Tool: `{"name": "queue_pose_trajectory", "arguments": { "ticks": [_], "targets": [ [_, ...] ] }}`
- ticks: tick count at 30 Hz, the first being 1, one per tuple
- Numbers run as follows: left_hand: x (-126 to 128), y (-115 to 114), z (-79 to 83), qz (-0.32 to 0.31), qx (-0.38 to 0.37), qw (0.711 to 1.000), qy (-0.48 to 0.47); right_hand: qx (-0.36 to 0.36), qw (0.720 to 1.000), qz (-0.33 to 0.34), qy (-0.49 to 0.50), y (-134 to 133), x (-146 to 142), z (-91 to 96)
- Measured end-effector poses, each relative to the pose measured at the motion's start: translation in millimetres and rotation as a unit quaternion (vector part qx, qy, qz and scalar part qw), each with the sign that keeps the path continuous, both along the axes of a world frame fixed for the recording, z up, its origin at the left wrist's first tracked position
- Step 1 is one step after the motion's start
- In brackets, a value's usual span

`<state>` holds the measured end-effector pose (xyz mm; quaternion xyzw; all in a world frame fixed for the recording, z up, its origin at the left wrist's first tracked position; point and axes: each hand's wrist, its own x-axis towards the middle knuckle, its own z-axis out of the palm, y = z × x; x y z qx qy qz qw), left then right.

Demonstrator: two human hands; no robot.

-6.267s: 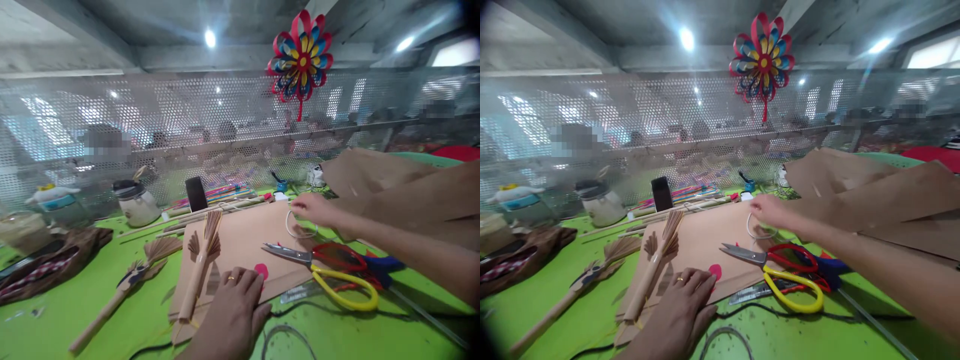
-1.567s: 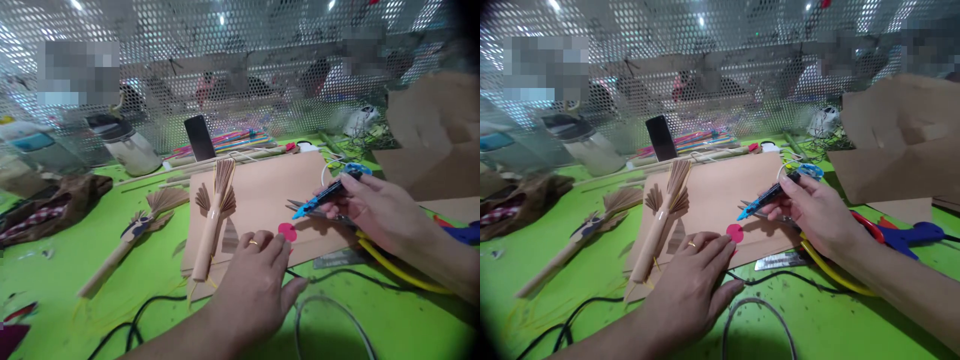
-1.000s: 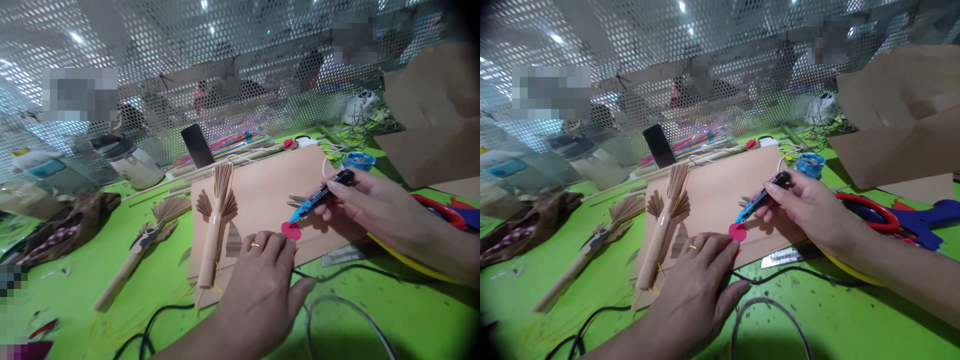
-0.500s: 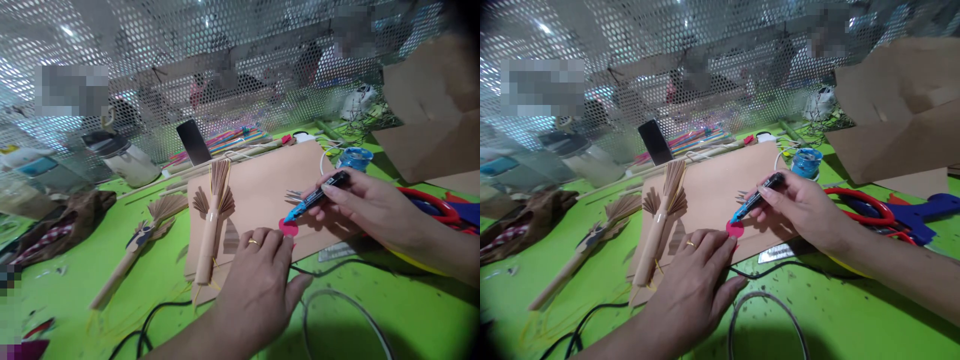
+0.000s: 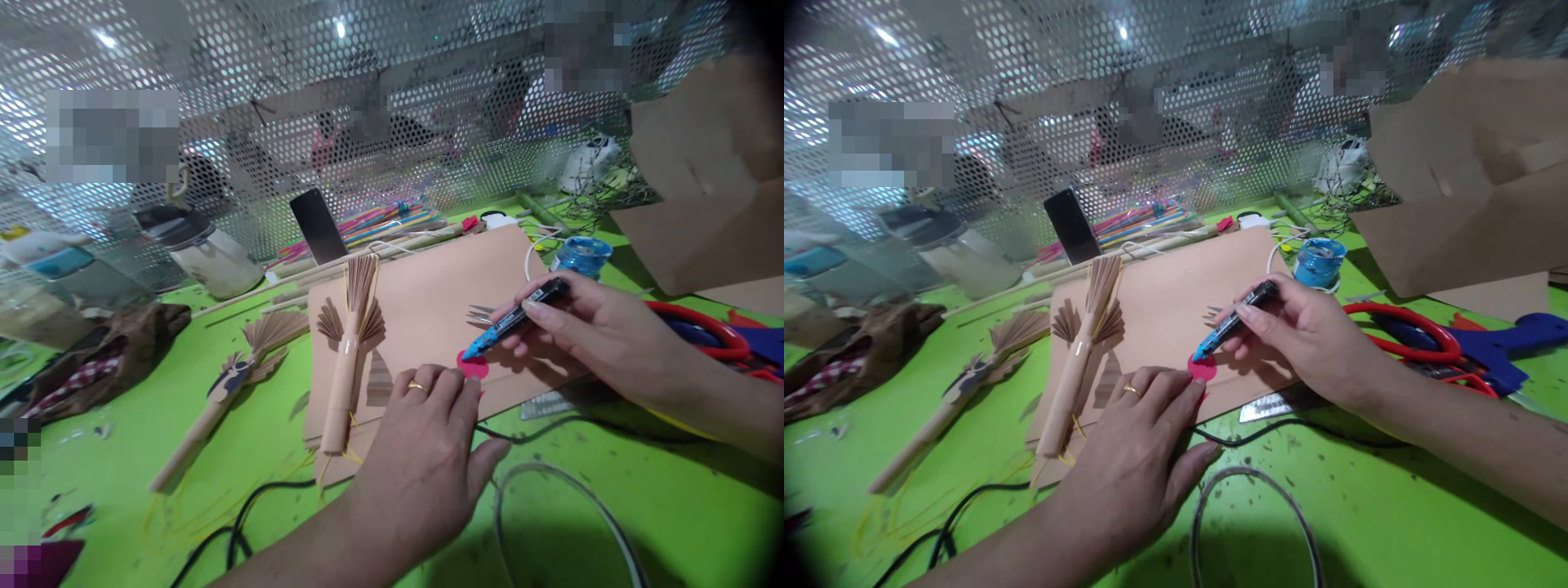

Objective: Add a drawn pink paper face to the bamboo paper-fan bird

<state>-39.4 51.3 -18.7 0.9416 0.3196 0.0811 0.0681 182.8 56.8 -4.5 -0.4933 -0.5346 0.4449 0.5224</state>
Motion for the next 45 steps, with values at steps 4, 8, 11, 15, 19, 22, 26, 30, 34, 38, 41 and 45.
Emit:
{"name": "queue_pose_trajectory", "arguments": {
  "ticks": [4,8,11,15,19,22,26,30,34,38,41,45],
  "targets": [
    [0.7,0.4,0.5,0.001,-0.001,1.0,0.0,0.0,1.0,0.008,0.001,1.4,1.4,-2.5],
    [1.3,1.0,0.9,0.002,0.001,1.0,0.006,-0.009,1.0,0.012,0.015,2.6,3.0,-6.5],
    [1.4,0.8,1.5,0.003,0.0,1.0,0.008,-0.013,1.0,0.014,0.019,2.9,3.7,-7.8],
    [1.3,0.4,1.9,0.006,-0.003,1.0,0.01,-0.019,1.0,0.016,0.018,2.8,3.6,-6.9],
    [1.3,0.7,1.3,0.006,-0.001,1.0,0.009,-0.011,1.0,0.02,0.002,2.9,4.1,-7.4],
    [1.1,0.8,0.9,0.006,-0.003,1.0,0.01,-0.009,1.0,0.024,-0.003,2.8,4.8,-8.7],
    [0.9,0.6,0.8,0.007,-0.005,1.0,0.009,-0.009,1.0,0.026,0.005,2.2,4.6,-9.5],
    [0.6,0.6,0.2,0.007,-0.002,1.0,0.008,-0.009,1.0,0.025,0.006,2.6,3.9,-9.3],
    [0.4,0.5,0.0,0.004,-0.004,1.0,0.008,-0.009,1.0,0.025,0.002,3.0,4.6,-9.6],
    [0.9,0.8,0.5,0.005,-0.006,1.0,0.01,-0.008,1.0,0.027,0.004,2.0,5.0,-10.0],
    [1.5,1.1,0.7,0.004,-0.007,1.0,0.011,-0.006,1.0,0.025,-0.002,0.7,4.8,-9.5],
    [1.5,1.5,0.3,0.003,-0.005,1.0,0.008,-0.005,1.0,0.022,-0.008,0.3,4.7,-8.5]
  ]
}}
